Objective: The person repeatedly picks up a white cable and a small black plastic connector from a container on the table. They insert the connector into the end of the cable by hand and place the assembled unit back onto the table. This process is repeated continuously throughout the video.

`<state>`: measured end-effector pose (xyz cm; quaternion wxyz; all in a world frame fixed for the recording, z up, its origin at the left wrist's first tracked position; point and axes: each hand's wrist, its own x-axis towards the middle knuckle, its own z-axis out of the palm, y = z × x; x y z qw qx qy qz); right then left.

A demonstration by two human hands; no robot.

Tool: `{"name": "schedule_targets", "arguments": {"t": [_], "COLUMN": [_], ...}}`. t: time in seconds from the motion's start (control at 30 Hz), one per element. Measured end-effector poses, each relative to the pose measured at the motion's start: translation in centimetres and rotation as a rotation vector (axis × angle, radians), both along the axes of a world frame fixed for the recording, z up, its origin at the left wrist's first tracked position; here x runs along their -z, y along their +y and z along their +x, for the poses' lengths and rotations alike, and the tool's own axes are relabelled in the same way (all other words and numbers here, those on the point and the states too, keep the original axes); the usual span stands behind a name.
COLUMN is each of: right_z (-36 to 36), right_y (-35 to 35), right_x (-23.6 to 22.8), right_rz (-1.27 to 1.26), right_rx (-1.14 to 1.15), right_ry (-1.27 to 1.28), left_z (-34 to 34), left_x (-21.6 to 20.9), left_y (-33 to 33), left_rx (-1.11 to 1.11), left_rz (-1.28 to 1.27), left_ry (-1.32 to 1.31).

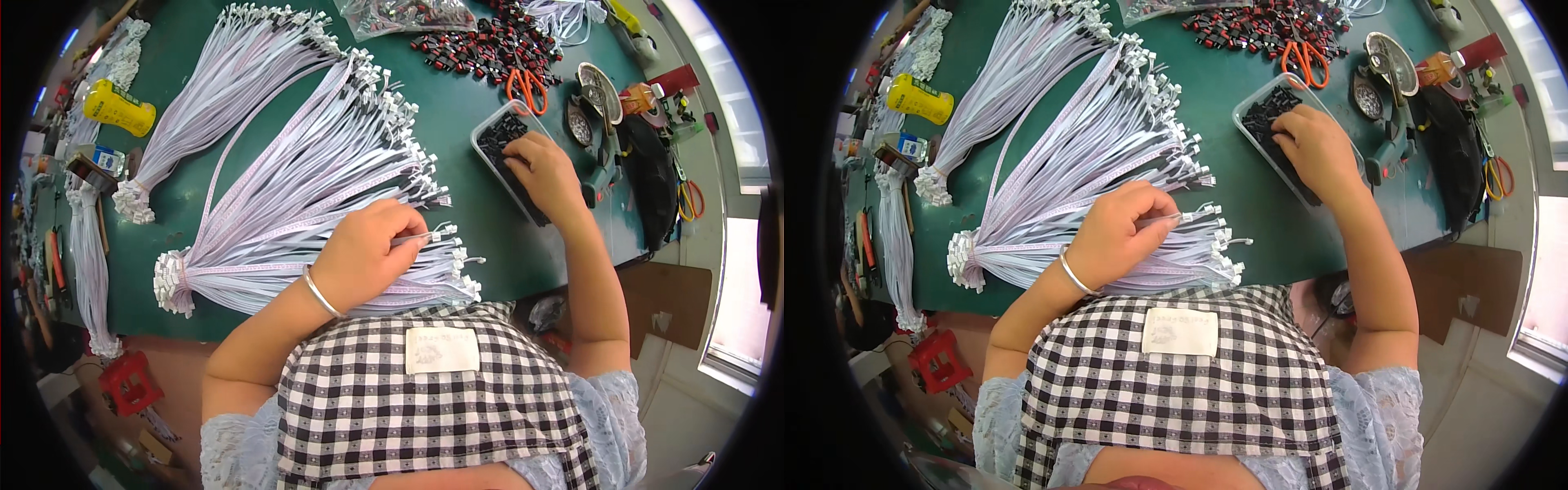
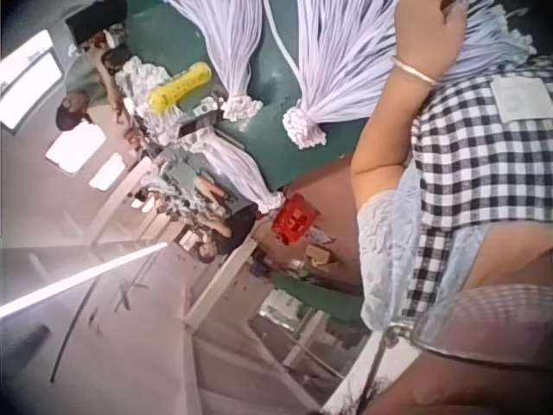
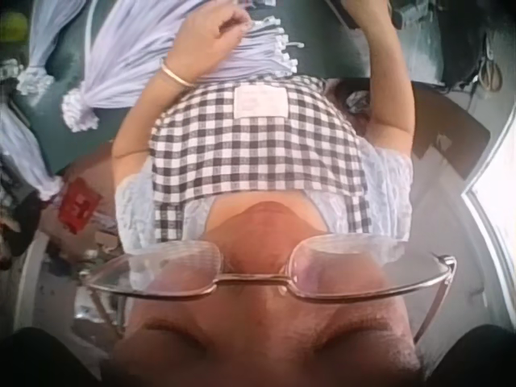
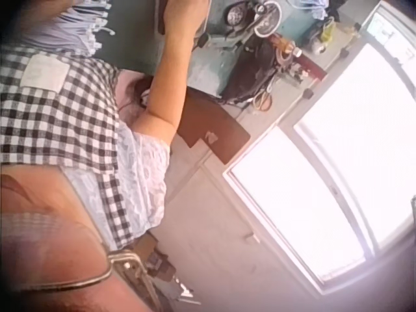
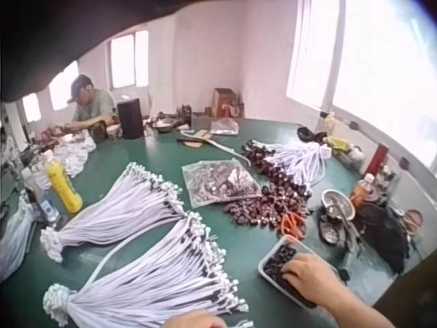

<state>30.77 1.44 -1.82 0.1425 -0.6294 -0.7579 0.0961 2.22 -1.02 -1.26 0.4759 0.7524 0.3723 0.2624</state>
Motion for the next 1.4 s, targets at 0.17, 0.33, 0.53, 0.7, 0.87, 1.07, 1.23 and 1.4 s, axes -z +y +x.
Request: {"name": "schedule_targets", "arguments": {"t": [0.17, 0.33, 0.53, 0.7, 0.87, 1.07, 1.23, 1.4], "right_z": [0.4, -0.6, -7.3, -9.0, -9.3, -10.0, -10.8, -11.3], "right_y": [-0.6, -1.9, -3.8, -3.8, -4.0, -4.3, -5.3, -6.0], "right_x": [0.1, -2.2, -1.9, -1.0, -0.6, -0.5, -0.4, 0.0], "right_rz": [-0.002, 0.175, 0.291, 0.332, 0.296, 0.233, 0.046, -0.04], "right_rx": [0.086, 0.045, -0.432, -0.448, -0.379, -0.367, -0.204, -0.066], "right_ry": [-0.012, 0.016, -0.019, 0.019, 0.149, 0.21, 0.552, 0.85], "left_z": [-0.3, -0.5, -0.6, -0.7, -0.5, -0.4, -0.8, -1.2], "left_x": [0.9, 2.1, 1.6, 1.1, -0.3, 0.9, 0.9, 1.9], "left_y": [0.6, 0.8, 0.5, 0.0, 0.1, 0.0, 0.3, 0.5], "left_rx": [-0.01, -0.012, 0.022, 0.028, 0.04, -0.082, -0.101, -0.06], "left_rz": [-0.523, -0.599, -0.488, -0.428, -0.148, -0.067, -0.27, -0.422], "left_ry": [-0.029, -0.131, -0.141, -0.181, -0.034, -0.09, -0.158, -0.293]}}
